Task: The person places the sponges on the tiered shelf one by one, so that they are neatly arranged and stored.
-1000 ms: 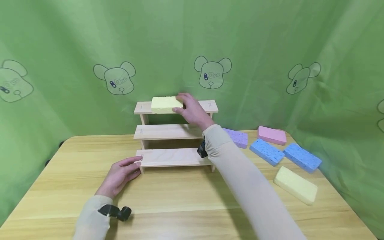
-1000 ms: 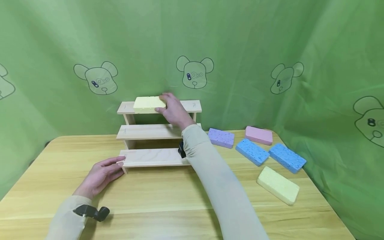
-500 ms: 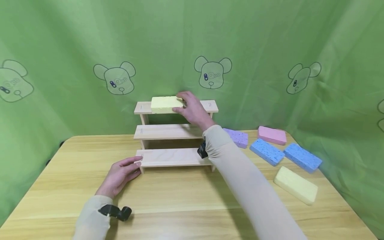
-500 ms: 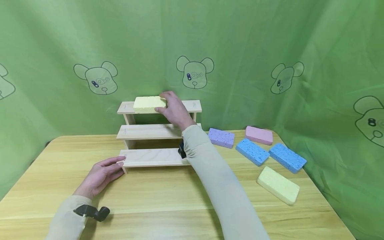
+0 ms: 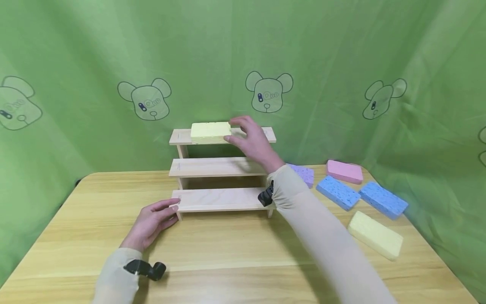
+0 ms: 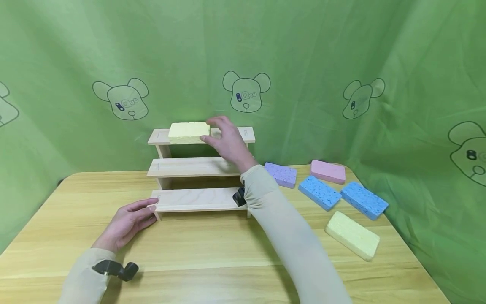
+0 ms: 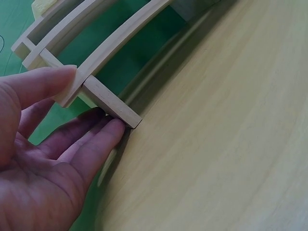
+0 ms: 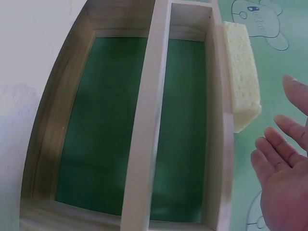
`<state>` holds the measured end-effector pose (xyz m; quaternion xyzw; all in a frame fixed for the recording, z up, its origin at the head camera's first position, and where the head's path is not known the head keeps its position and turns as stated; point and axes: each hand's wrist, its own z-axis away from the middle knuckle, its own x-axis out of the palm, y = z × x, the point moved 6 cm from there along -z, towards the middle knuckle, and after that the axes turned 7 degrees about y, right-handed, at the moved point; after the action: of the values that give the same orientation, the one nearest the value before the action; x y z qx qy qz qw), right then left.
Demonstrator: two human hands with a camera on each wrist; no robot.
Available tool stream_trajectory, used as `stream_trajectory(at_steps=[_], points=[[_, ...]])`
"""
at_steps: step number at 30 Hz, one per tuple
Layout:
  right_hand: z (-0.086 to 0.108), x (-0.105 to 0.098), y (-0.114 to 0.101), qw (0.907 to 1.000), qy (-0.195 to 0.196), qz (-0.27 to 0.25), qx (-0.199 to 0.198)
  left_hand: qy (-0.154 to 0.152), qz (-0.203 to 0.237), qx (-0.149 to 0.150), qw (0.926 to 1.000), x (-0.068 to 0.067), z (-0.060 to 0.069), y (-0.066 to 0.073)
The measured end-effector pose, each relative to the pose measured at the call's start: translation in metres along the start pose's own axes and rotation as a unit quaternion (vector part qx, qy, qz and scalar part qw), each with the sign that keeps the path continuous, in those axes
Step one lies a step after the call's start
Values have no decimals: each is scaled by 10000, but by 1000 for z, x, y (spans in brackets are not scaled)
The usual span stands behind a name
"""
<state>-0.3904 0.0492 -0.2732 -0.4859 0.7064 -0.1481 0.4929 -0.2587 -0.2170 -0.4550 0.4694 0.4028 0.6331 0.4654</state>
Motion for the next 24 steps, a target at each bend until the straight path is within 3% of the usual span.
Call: stream_trajectory(at_steps=[6,11,17,24], points=[[13,-9,-8,9988,-48,361,-326,-26,-6,11,10000,0,-1,0],[27,-22,-15,9980,1,280,-568,-62,-16,7,10000,1,0,-1],[45,-41,-15,9984,100,30,-565,-67,5,10,10000,2,0,-1],[59,-59,-1,9985,180,-195,-471,-67,-57,-11,10000,1,0,-1]])
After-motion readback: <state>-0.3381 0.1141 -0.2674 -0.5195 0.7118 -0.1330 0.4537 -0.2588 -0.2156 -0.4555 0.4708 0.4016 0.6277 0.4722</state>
